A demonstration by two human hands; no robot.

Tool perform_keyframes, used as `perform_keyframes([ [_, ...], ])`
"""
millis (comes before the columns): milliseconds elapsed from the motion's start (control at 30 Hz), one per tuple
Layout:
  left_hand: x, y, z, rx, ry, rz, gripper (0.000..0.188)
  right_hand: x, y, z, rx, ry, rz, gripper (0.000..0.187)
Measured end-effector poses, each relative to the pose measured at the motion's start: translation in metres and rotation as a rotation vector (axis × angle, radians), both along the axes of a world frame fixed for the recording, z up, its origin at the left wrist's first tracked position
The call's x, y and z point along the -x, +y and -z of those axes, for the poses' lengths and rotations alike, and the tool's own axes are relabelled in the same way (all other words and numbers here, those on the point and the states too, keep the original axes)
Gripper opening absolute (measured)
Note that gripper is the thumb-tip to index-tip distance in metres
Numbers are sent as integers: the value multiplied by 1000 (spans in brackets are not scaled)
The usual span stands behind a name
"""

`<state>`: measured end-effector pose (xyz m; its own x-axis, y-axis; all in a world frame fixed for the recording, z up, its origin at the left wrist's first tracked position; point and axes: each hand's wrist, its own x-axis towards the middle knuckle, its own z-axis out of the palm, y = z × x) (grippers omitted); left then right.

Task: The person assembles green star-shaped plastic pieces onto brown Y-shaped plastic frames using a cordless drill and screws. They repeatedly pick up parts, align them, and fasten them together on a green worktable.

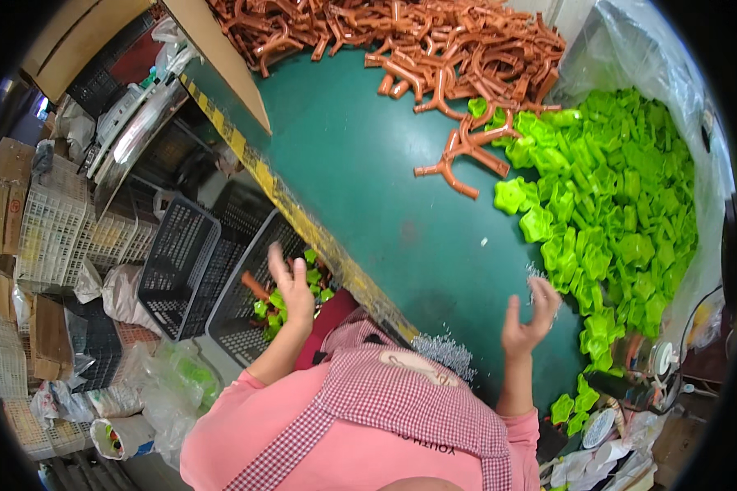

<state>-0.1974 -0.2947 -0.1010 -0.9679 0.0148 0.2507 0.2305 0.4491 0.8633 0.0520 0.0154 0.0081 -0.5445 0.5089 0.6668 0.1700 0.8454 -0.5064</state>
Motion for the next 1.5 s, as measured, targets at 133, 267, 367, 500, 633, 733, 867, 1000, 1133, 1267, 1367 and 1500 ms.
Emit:
perform_keyframes([
  [133,3,113,-191,-281,520,913,20,53,9,19,26,-182,-125,38],
  [267,-20,167,-292,-446,1161,1211,6,64,24,48,-21,-303,-124,36],
  [367,-26,180,-300,-490,1284,1117,8,68,29,60,-44,-362,-122,36],
  [500,-6,183,-296,-529,1361,960,15,86,30,60,-18,-364,-174,38],
  [633,51,233,-245,-297,1196,912,23,125,56,79,-59,-440,-267,40],
  [733,130,284,-151,-9,843,933,37,163,69,66,-134,-366,-282,39],
  [867,248,339,-89,374,495,630,71,170,71,66,-138,-395,-220,38],
  [1000,378,409,-86,401,259,305,111,170,68,55,-86,-466,-173,40],
  [1133,442,456,-119,366,100,351,120,162,68,53,-64,-542,-130,40],
  [1267,498,476,-90,438,137,457,94,167,66,52,-49,-547,-160,36],
  [1367,477,467,-101,404,22,634,69,170,68,53,-65,-536,-151,34],
  [1500,420,452,-68,513,91,812,56,167,69,55,-55,-507,-143,32],
])
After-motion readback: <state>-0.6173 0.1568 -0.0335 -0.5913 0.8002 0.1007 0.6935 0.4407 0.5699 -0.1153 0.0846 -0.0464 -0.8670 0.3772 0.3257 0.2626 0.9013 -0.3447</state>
